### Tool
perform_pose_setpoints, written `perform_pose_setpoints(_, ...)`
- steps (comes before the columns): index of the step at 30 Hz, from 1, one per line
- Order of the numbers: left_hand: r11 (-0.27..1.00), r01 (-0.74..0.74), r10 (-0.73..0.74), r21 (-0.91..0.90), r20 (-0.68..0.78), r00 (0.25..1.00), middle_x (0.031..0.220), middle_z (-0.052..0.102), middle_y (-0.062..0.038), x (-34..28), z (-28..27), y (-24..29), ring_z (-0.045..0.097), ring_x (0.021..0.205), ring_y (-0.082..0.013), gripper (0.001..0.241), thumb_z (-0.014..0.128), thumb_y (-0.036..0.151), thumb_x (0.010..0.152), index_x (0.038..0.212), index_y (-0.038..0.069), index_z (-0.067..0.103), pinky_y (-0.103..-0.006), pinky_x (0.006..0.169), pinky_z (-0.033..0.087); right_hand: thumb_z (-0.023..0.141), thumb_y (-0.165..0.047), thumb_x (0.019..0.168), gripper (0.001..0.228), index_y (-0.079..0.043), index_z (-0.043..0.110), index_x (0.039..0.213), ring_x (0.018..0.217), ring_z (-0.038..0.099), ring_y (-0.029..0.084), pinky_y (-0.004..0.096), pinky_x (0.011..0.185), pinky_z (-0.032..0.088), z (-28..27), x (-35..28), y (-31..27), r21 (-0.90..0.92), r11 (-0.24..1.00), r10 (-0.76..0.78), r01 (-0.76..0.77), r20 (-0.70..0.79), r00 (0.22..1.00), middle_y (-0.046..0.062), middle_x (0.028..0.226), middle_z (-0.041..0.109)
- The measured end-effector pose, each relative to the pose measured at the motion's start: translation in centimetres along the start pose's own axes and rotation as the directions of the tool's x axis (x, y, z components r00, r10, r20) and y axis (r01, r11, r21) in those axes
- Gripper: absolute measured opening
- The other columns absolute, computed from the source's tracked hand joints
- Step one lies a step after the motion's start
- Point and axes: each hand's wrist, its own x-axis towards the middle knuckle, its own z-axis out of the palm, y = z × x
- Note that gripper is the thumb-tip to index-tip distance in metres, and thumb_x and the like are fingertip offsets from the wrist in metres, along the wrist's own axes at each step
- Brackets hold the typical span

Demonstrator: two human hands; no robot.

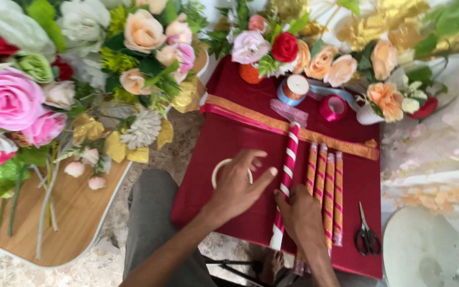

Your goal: The person wraps decorative ribbon around a tube, using scissors to cut the ribbon and tape to secure it.

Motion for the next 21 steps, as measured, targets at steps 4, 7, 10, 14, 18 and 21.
perform_pose_setpoints(4,0.838,0.435,-0.375,-0.330,0.230,0.898,0.120,0.069,-0.006,1.9,-2.6,3.3,0.069,0.105,-0.0197,0.076,0.057,0.061,0.082,0.142,0.013,0.051,-0.0333,0.087,0.057,0.071,-0.034,0.095,0.030,-0.008,0.060,0.085,0.050,0.060,0.019,0.035,0.048,0.051,-1.2,-2.5,-1.6,0.095,0.994,-0.053,0.054,-0.006,0.999,0.005,0.063,0.068)
perform_pose_setpoints(7,0.611,0.573,-0.463,-0.547,0.340,0.818,0.114,0.072,-0.010,4.2,-3.0,3.3,0.070,0.089,-0.0203,0.065,0.050,0.057,0.088,0.135,0.011,0.047,-0.0325,0.074,0.054,0.072,-0.031,0.092,0.025,-0.007,0.066,0.097,0.045,0.065,0.013,0.027,0.039,0.058,-2.0,-4.3,-4.2,0.200,0.954,-0.233,0.223,0.026,0.972,0.003,0.062,0.073)
perform_pose_setpoints(10,0.414,0.428,-0.428,-0.803,0.243,0.870,0.076,0.064,-0.008,5.9,-3.0,1.8,0.060,0.051,-0.0150,0.047,0.049,0.048,0.100,0.116,0.005,0.061,-0.0274,0.046,0.045,0.075,-0.035,0.088,0.031,-0.009,0.070,0.102,0.046,0.058,0.010,0.026,0.040,0.051,-2.4,-4.0,-7.3,0.271,0.906,-0.353,0.324,0.066,0.933,0.000,0.061,0.070)
perform_pose_setpoints(14,0.278,0.245,-0.456,-0.929,0.097,0.885,0.058,0.050,0.001,7.3,-7.6,1.4,0.039,0.039,-0.0051,0.044,0.047,0.045,0.106,0.110,0.007,0.069,-0.0200,0.034,0.029,0.065,-0.047,0.092,0.036,-0.015,0.072,0.078,0.054,0.055,0.012,0.029,0.053,0.044,-4.7,-0.4,-11.6,0.375,0.897,-0.351,0.232,0.288,0.891,-0.002,0.060,0.063)
perform_pose_setpoints(18,0.146,0.081,-0.336,-0.986,0.028,0.941,0.054,0.050,-0.001,6.1,-11.4,-0.6,0.046,0.033,-0.0066,0.047,0.046,0.042,0.110,0.116,-0.001,0.065,-0.0222,0.028,0.038,0.068,-0.019,0.094,0.013,-0.013,0.079,0.090,0.063,0.072,0.033,0.043,0.067,0.055,-2.4,8.6,-14.6,0.182,0.864,-0.487,0.469,0.068,0.871,0.011,0.060,0.072)
perform_pose_setpoints(21,0.049,0.078,-0.304,-0.996,0.059,0.951,0.052,0.042,-0.005,5.2,-12.5,-0.4,0.039,0.030,-0.0099,0.050,0.042,0.038,0.110,0.114,-0.008,0.061,-0.0229,0.029,0.035,0.075,-0.024,0.089,0.020,-0.014,0.076,0.107,0.092,0.074,0.039,0.051,0.080,0.058,0.8,15.4,-16.2,0.071,0.869,-0.492,0.489,0.027,0.870,0.014,0.094,0.077)
